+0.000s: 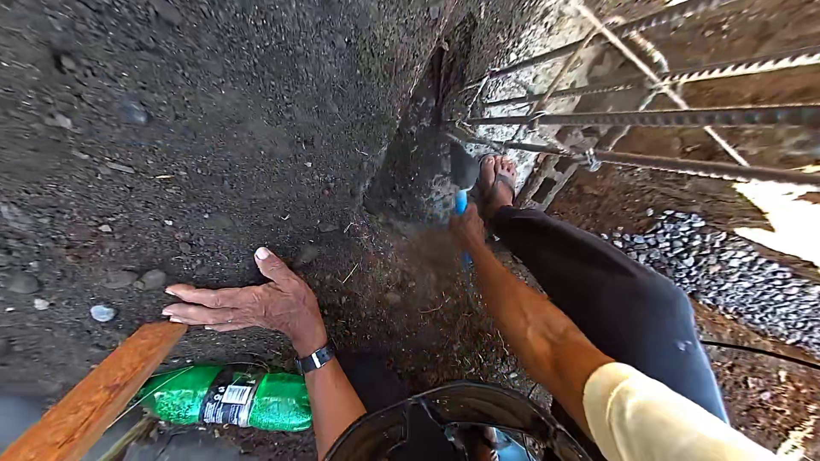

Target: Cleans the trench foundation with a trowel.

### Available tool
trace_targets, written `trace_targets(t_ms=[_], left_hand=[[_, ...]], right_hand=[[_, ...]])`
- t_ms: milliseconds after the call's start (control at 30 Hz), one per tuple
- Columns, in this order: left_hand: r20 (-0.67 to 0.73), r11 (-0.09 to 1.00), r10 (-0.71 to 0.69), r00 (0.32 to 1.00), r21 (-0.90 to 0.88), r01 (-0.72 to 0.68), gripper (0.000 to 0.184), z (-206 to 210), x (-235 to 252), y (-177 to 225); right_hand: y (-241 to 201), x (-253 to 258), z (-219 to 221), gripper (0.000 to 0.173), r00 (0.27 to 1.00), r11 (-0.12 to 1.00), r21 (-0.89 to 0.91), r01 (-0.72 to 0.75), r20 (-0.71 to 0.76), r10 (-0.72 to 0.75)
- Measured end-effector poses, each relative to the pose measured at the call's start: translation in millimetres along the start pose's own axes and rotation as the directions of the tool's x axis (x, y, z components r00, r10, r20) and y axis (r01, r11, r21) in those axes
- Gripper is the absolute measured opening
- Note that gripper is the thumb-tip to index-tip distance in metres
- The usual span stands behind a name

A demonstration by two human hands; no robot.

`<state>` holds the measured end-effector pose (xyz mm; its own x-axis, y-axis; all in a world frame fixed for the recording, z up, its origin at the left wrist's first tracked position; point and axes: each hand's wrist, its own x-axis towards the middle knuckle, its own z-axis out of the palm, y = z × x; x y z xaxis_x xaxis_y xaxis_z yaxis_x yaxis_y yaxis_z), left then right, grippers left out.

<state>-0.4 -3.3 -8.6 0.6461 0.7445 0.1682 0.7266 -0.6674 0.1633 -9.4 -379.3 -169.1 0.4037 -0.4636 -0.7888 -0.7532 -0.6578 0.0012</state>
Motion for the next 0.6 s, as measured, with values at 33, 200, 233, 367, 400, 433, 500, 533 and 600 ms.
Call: trace_targets(t_ms=[33,200,233,367,400,433,500,533,600], left_hand=[[-0.003,1.0,0.008,1.0,0.002,-0.008,0.108,0.6,-0.1,-0.6],[0.011,1.0,0.018,1.0,0.002,-0.018,0.107,0.7,-0.2,0.1],[0.015,1.0,0.01,1.0,-0.001,-0.01,0.107,0.4,-0.6,1.7],[0.001,1.0,0.013,1.0,-0.014,-0.013,0.107,-0.4,0.1,2.7],[0.001,1.0,0.015,1.0,-0.021,-0.015,0.107,-0.6,0.1,2.0],[0.004,1.0,0.015,1.0,-0.026,-0.015,0.107,-1.3,-0.3,1.9],[0.01,1.0,0.015,1.0,-0.023,-0.014,0.106,-2.4,-0.6,3.1],[0.012,1.0,0.011,1.0,-0.022,-0.011,0.106,-2.2,-1.0,3.4],[0.015,1.0,-0.005,1.0,-0.016,0.005,0.107,-2.1,-1.7,2.6]], right_hand=[[-1.6,9.4,3.9,0.054,1.0,1.0,-0.01,0.005,-0.011,-0.005],[4.8,-11.3,37.7,0.051,0.993,0.974,-0.196,0.115,0.042,-0.108],[2.5,-19.6,35.1,0.051,0.991,0.96,-0.254,0.115,0.09,-0.095],[-3.5,-21.4,18.6,0.05,0.986,0.956,-0.266,0.122,0.147,-0.085],[-6.8,-16.1,16.6,0.048,0.987,0.961,-0.233,0.146,0.096,-0.127],[-14.4,-10.1,14.1,0.047,0.986,0.964,-0.209,0.167,0.043,-0.161],[-42.9,5.5,9.7,0.05,0.987,0.975,-0.162,0.154,-0.029,-0.16],[-58.6,12.4,10.2,0.05,0.989,0.98,-0.152,0.126,-0.056,-0.136],[-82.1,12.6,15.4,0.052,0.995,0.985,-0.159,0.069,-0.058,-0.079]])
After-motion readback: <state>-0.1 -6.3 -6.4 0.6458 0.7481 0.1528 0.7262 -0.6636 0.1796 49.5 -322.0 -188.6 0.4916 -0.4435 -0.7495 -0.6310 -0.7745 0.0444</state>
